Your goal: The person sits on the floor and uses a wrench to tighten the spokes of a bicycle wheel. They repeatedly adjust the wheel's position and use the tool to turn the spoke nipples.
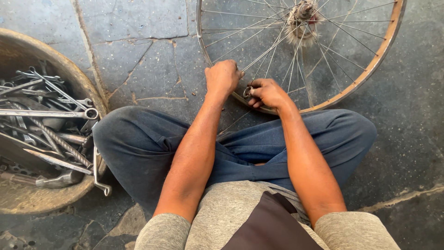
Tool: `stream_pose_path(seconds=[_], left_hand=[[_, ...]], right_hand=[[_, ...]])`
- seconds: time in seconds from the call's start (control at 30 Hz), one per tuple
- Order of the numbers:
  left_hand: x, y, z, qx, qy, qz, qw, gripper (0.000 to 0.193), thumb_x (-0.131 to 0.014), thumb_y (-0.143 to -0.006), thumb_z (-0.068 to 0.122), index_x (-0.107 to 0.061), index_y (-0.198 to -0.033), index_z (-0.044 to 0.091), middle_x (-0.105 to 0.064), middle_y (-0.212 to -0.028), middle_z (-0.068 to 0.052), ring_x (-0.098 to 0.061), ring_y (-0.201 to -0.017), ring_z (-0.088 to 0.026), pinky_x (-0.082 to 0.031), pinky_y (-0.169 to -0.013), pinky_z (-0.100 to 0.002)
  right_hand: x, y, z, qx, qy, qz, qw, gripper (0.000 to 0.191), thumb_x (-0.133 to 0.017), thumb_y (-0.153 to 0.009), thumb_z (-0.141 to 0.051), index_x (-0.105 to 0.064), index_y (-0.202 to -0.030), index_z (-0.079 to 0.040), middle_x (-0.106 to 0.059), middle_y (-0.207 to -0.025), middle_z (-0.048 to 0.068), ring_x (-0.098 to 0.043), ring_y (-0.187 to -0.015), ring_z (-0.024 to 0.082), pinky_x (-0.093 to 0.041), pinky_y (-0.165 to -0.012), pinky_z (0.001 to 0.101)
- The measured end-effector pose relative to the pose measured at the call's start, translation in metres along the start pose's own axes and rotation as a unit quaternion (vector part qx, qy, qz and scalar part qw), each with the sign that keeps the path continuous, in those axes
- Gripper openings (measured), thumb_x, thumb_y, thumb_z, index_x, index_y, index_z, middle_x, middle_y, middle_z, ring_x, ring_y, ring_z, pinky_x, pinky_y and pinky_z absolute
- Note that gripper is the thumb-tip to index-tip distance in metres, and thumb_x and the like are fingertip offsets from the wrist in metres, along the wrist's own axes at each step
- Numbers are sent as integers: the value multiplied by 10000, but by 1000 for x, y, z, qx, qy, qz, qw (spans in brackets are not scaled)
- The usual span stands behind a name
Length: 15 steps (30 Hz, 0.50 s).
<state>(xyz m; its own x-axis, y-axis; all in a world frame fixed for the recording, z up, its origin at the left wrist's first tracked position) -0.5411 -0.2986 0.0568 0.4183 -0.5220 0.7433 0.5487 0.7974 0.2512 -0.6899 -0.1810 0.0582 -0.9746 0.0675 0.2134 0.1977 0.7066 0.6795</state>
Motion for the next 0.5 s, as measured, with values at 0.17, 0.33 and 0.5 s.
stream_pose_path(seconds=[0.17, 0.33, 0.5], left_hand=[[3, -1, 0, -7, 21, 13, 1000, 293, -780, -809, 369, -758, -899, 91, -758, -914, -144, -709, -923, -372, -489, -794, -540], [4, 1, -1, -6, 23, 23, 999, 305, -776, -819, 367, -754, -888, 71, -747, -916, -176, -711, -917, -387, -521, -794, -515], [-4, -3, -5, -33, 39, 51, 997, 287, -768, -810, 340, -747, -876, 62, -741, -892, -194, -704, -880, -410, -529, -758, -523]], right_hand=[[-1, -1, -3, -7, 74, 14, 997, 307, -681, -936, -175, -690, -1130, 62, -733, -863, 131, -674, -618, 162, -540, -511, 303], [-15, 1, -6, 20, 161, 46, 986, 318, -684, -926, -278, -742, -1030, 18, -741, -810, 144, -687, -631, 271, -533, -573, 398], [-35, -1, -13, 12, 401, 234, 886, 416, -728, -899, -418, -778, -929, -6, -721, -921, 256, -694, -910, 444, -543, -791, 529]])
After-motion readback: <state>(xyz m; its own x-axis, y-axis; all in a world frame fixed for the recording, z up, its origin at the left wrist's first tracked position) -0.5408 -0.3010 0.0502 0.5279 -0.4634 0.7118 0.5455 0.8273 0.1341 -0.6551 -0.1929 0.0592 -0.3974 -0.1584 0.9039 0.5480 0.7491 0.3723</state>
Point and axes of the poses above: each hand's wrist, its own y-axis away from the middle knuckle, its own x-axis out of the back of the hand, z = x × y, the point moved 1 cm from there along -y, towards the middle knuckle
